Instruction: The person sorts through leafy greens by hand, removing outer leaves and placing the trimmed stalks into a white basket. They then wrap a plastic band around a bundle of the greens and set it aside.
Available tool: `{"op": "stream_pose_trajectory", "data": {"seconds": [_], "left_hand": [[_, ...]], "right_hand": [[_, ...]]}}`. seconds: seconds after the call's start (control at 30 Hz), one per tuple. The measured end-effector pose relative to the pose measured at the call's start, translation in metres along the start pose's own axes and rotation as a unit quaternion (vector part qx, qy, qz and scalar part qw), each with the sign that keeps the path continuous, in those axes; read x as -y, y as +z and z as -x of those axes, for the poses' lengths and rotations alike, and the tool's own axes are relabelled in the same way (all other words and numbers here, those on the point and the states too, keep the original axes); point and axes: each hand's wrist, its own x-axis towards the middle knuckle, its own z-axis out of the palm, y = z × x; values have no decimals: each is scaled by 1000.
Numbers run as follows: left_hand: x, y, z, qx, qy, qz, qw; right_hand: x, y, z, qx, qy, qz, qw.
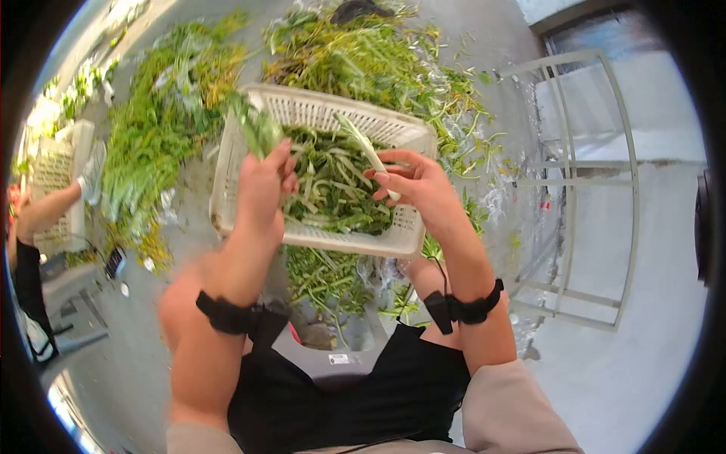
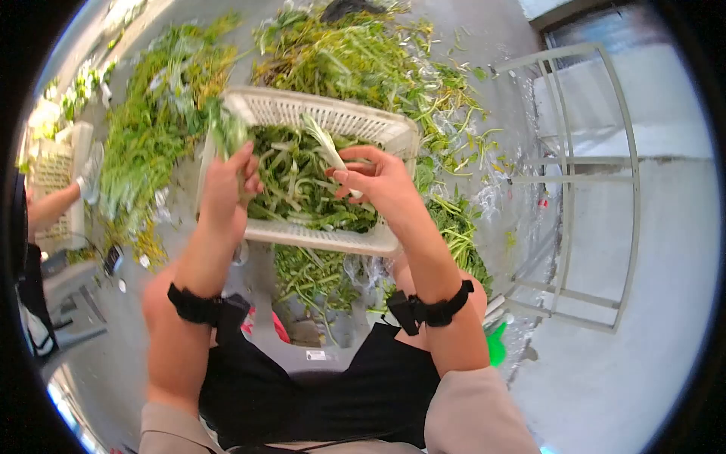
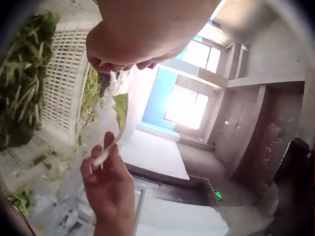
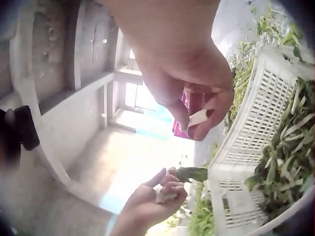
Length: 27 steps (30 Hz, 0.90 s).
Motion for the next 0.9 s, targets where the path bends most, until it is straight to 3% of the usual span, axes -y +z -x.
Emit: {"op": "stream_pose_trajectory", "data": {"seconds": [0.17,0.23,0.3,0.37,0.43,0.5,0.57,0.63,0.7,0.83,0.9], "left_hand": [[-9,32,26,-2,-32,4,999],[0,45,20,52,-11,18,998],[7,50,10,78,1,12,997],[13,58,8,39,-46,-12,998],[17,63,6,89,-69,4,994],[21,68,6,54,-99,8,994],[24,62,-11,76,-87,-4,993],[19,63,-23,76,20,-106,991],[11,58,-33,59,45,-132,988],[-13,28,-45,46,81,-94,991],[-23,15,-45,-16,63,-12,998]], "right_hand": [[5,2,6,-25,-5,-274,961],[-3,8,-4,-19,-5,-309,951],[-7,12,-20,14,-1,-304,953],[-4,21,-22,26,17,-255,966],[-3,29,-21,101,19,-300,948],[-7,32,-22,91,23,-276,957],[2,36,-26,12,-62,-177,982],[6,38,-32,-10,-73,-180,981],[12,35,-35,-82,-62,-159,982],[-3,14,-63,-42,-36,-41,998],[-20,5,-88,-39,10,17,999]]}}
